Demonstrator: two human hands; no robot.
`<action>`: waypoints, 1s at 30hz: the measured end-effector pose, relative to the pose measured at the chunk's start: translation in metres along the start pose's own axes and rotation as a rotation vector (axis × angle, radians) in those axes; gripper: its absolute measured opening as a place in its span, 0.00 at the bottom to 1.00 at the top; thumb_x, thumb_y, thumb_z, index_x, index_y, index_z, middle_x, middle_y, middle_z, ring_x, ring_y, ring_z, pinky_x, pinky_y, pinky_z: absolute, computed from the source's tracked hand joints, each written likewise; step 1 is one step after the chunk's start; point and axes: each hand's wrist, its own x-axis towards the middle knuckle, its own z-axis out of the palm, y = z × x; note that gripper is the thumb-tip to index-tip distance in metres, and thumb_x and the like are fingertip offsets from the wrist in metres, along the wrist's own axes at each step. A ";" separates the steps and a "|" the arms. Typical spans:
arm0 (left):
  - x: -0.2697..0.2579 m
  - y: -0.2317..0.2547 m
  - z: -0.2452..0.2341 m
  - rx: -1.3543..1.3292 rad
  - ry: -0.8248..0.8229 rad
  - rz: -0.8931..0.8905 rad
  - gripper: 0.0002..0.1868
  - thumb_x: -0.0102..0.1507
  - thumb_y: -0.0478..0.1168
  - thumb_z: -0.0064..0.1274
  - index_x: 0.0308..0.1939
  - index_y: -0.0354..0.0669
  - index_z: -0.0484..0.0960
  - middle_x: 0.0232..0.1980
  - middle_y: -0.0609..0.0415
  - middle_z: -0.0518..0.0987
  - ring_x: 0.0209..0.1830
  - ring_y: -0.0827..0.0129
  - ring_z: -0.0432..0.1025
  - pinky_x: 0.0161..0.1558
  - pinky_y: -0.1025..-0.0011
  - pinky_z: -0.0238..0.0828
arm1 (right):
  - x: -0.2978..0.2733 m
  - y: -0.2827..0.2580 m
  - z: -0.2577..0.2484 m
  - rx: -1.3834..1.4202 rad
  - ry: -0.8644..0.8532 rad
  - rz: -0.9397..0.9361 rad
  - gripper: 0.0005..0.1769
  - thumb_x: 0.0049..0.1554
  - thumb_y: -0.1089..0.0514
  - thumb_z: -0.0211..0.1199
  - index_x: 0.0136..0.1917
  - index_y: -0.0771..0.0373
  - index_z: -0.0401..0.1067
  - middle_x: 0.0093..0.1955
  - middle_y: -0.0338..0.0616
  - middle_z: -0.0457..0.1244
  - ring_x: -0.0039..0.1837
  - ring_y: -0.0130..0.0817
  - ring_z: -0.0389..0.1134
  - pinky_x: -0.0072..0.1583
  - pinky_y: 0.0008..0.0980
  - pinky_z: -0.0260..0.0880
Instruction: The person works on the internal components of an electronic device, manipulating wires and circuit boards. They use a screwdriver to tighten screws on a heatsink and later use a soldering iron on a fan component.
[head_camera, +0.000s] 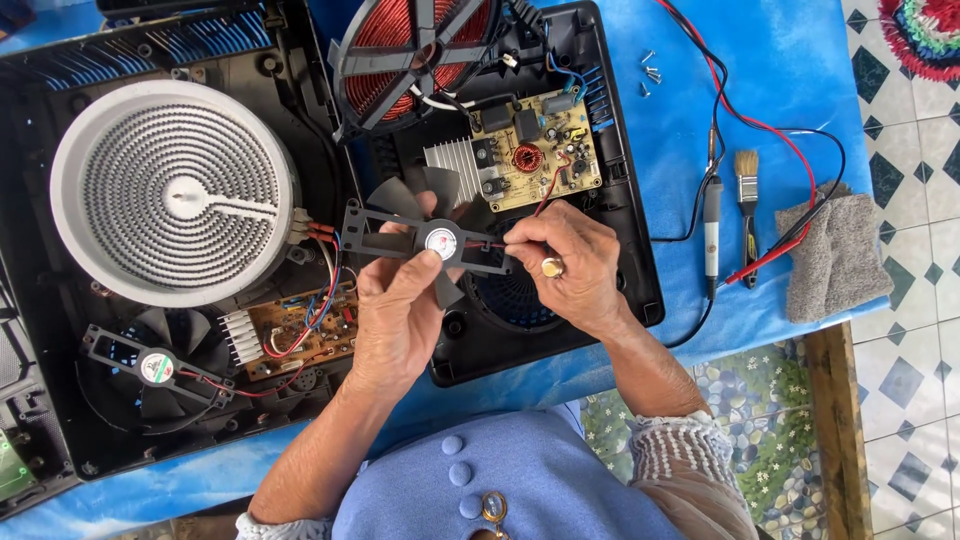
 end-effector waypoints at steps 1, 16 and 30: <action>-0.001 0.001 0.005 0.001 0.000 -0.001 0.28 0.63 0.28 0.57 0.68 0.36 0.73 0.73 0.36 0.71 0.70 0.42 0.70 0.64 0.52 0.75 | 0.000 0.002 0.000 0.001 0.001 0.001 0.01 0.60 0.65 0.70 0.46 0.65 0.79 0.35 0.49 0.66 0.34 0.46 0.67 0.38 0.37 0.71; -0.002 0.002 0.023 0.182 0.091 0.067 0.27 0.62 0.27 0.60 0.66 0.37 0.75 0.67 0.34 0.76 0.67 0.46 0.73 0.62 0.52 0.77 | 0.004 0.004 0.000 -0.195 -0.035 -0.125 0.03 0.63 0.62 0.66 0.47 0.61 0.74 0.42 0.48 0.68 0.42 0.51 0.71 0.45 0.41 0.75; -0.005 -0.006 0.030 0.038 0.086 0.049 0.25 0.63 0.25 0.57 0.65 0.36 0.75 0.66 0.35 0.76 0.71 0.40 0.68 0.62 0.42 0.78 | -0.001 0.007 -0.005 -0.125 0.005 -0.122 0.03 0.63 0.63 0.65 0.45 0.64 0.75 0.37 0.48 0.66 0.36 0.48 0.68 0.42 0.37 0.74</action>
